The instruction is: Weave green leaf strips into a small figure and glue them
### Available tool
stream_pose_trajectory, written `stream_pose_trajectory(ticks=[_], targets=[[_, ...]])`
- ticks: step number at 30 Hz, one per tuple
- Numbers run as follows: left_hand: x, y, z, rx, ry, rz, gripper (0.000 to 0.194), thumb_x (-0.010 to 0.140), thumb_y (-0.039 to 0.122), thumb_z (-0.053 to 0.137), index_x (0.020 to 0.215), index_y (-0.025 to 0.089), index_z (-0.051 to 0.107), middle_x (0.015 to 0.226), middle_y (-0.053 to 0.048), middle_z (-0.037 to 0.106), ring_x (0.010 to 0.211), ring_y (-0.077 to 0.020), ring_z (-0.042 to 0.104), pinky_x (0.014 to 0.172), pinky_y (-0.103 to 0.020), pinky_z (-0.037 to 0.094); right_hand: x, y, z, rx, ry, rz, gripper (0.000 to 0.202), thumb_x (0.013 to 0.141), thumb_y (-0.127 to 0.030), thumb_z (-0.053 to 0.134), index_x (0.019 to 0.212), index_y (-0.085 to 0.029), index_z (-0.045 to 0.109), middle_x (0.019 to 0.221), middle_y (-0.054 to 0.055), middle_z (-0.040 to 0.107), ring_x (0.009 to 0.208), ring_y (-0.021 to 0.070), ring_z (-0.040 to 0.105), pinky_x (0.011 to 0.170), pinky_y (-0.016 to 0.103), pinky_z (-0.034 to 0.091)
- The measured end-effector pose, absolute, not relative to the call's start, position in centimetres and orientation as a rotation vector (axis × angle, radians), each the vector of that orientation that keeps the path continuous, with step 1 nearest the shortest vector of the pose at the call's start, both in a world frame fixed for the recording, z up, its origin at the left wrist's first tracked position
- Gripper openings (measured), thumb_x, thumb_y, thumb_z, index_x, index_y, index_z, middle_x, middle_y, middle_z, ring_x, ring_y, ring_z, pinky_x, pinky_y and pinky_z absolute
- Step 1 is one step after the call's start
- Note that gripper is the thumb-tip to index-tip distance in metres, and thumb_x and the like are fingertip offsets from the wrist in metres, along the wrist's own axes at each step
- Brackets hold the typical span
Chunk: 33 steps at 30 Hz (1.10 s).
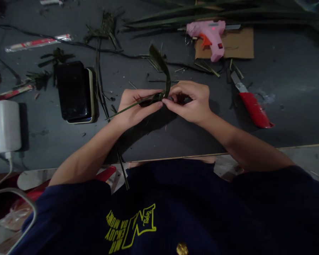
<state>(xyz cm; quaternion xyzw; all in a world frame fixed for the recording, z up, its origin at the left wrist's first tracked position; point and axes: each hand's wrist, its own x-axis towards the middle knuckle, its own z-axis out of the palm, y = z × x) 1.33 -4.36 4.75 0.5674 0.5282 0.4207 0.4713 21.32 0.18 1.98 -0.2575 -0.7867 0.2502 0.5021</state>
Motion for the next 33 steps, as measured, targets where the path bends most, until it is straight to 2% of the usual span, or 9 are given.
stream_pose_trajectory(ticks=[4, 8, 12, 18, 25, 33], targets=[[1.4, -4.4, 4.8, 1.470, 1.281, 1.001, 0.019, 0.077, 0.031, 0.086, 0.094, 0.023, 0.084, 0.080, -0.001, 0.080, 0.077, -0.0191, 0.074, 0.073, -0.026, 0.059, 21.3, 0.3, 1.8, -0.575, -1.894, 0.625, 0.012, 0.092, -0.030, 0.071, 0.083, -0.022, 0.075, 0.061, -0.003, 0.060, 0.056, 0.0097, 0.054, 0.060, 0.025, 0.047], [2.0, -4.3, 4.7, 1.321, 1.332, 1.022, 0.008, 0.072, 0.020, 0.082, 0.080, 0.021, 0.083, 0.070, 0.000, 0.076, 0.066, -0.0158, 0.071, 0.067, -0.025, 0.058, 21.4, 0.3, 1.6, -0.554, -1.957, 0.615, 0.011, 0.093, -0.028, 0.070, 0.087, -0.020, 0.076, 0.062, -0.004, 0.059, 0.056, 0.0081, 0.053, 0.061, 0.024, 0.046], [2.7, -4.4, 4.9, 1.117, 1.319, 1.020, 0.003, 0.069, 0.017, 0.078, 0.071, 0.017, 0.079, 0.063, 0.001, 0.071, 0.056, -0.0124, 0.067, 0.058, -0.022, 0.058, 21.5, 0.2, 1.5, -0.520, -1.993, 0.510, 0.013, 0.095, -0.028, 0.067, 0.091, -0.019, 0.075, 0.063, -0.004, 0.057, 0.059, 0.0070, 0.053, 0.063, 0.022, 0.045], [2.9, -4.6, 4.9, 0.964, 1.277, 1.026, 0.009, 0.067, 0.016, 0.077, 0.075, 0.017, 0.080, 0.065, 0.000, 0.074, 0.054, -0.0103, 0.067, 0.054, -0.017, 0.056, 21.7, 0.0, 1.5, -0.523, -2.098, 0.376, 0.015, 0.098, -0.025, 0.060, 0.095, -0.020, 0.074, 0.063, -0.005, 0.057, 0.059, 0.0063, 0.055, 0.061, 0.020, 0.043], [3.0, -4.4, 4.5, 0.906, 1.231, 1.028, 0.006, 0.068, 0.019, 0.079, 0.074, 0.020, 0.081, 0.065, -0.001, 0.074, 0.053, -0.0093, 0.066, 0.055, -0.017, 0.057, 22.1, 0.4, 1.0, -0.562, -2.160, 0.311, 0.017, 0.097, -0.030, 0.059, 0.096, -0.022, 0.075, 0.065, -0.004, 0.062, 0.060, 0.0072, 0.059, 0.058, 0.021, 0.040], [3.0, -4.6, 4.7, 0.924, 1.206, 1.023, 0.015, 0.069, 0.016, 0.079, 0.083, 0.019, 0.083, 0.065, 0.000, 0.074, 0.059, -0.0114, 0.070, 0.060, -0.019, 0.061, 23.4, 1.4, 1.6, -0.354, -2.208, -0.121, 0.016, 0.100, -0.030, 0.061, 0.108, -0.027, 0.074, 0.074, -0.006, 0.069, 0.059, 0.0071, 0.060, 0.053, 0.025, 0.034]])
